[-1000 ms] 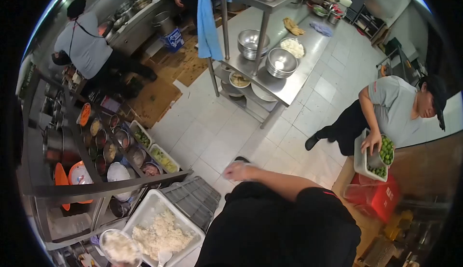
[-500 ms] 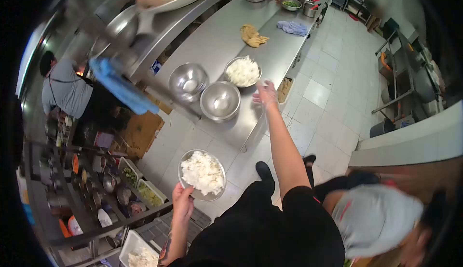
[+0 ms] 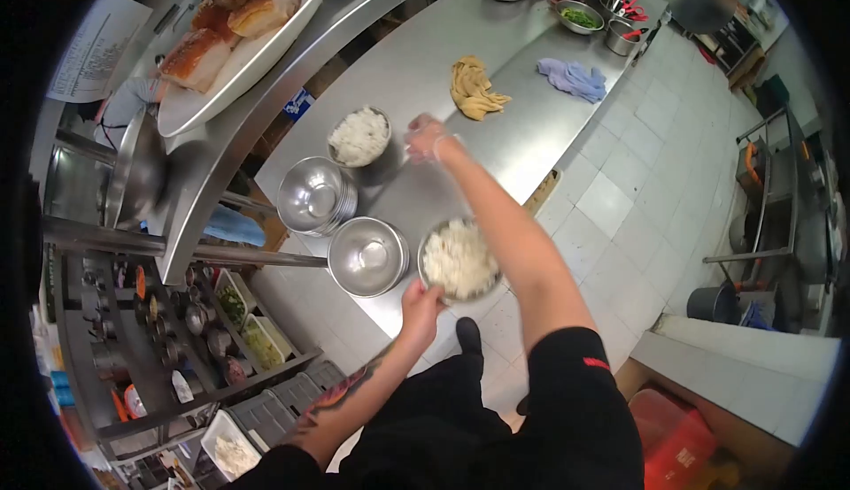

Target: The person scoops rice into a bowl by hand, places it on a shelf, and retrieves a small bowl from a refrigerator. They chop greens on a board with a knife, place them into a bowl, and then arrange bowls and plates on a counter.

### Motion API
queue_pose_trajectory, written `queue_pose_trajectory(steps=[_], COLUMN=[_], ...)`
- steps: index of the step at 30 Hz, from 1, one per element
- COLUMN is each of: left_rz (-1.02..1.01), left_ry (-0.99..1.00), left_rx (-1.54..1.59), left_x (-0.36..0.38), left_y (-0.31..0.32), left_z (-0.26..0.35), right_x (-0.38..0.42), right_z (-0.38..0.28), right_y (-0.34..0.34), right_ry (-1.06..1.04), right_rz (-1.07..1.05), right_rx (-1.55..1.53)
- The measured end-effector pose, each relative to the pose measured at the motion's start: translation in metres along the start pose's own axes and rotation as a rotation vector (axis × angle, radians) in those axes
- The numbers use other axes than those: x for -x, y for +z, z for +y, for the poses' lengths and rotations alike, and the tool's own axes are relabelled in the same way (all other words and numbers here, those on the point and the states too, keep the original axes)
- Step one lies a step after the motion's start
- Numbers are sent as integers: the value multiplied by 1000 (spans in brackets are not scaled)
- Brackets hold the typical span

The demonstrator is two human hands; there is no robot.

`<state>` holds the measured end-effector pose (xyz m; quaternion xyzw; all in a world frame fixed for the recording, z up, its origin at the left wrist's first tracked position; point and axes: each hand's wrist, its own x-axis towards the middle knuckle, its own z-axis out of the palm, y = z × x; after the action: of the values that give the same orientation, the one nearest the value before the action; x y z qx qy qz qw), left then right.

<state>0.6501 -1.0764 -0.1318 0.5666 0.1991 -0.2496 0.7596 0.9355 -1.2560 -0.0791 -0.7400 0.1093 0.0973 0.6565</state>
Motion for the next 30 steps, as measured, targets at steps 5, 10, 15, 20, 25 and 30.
queue_pose_trajectory(steps=[5,10,15,20,25,30], left_rz=[182,125,-479,-147,286,902], left_ry=[268,238,346,770,1118,998], left_rx=[343,490,-122,-600,-894,-823], left_x=[-93,-69,65,149,169,212], left_y=[66,112,57,-26,-139,-287], left_z=[24,29,19,64,112,97], right_x=[147,279,316,295,262,334], right_z=[-55,-11,14,-53,-58,13], right_y=[-111,-105,-6,123,269,427], right_ry=[-190,-152,-301,-414,-391,-21], right_rz=[154,390,556,338,-114,-641], right_rx=[-102,-376,-571,-505,-403,-201])
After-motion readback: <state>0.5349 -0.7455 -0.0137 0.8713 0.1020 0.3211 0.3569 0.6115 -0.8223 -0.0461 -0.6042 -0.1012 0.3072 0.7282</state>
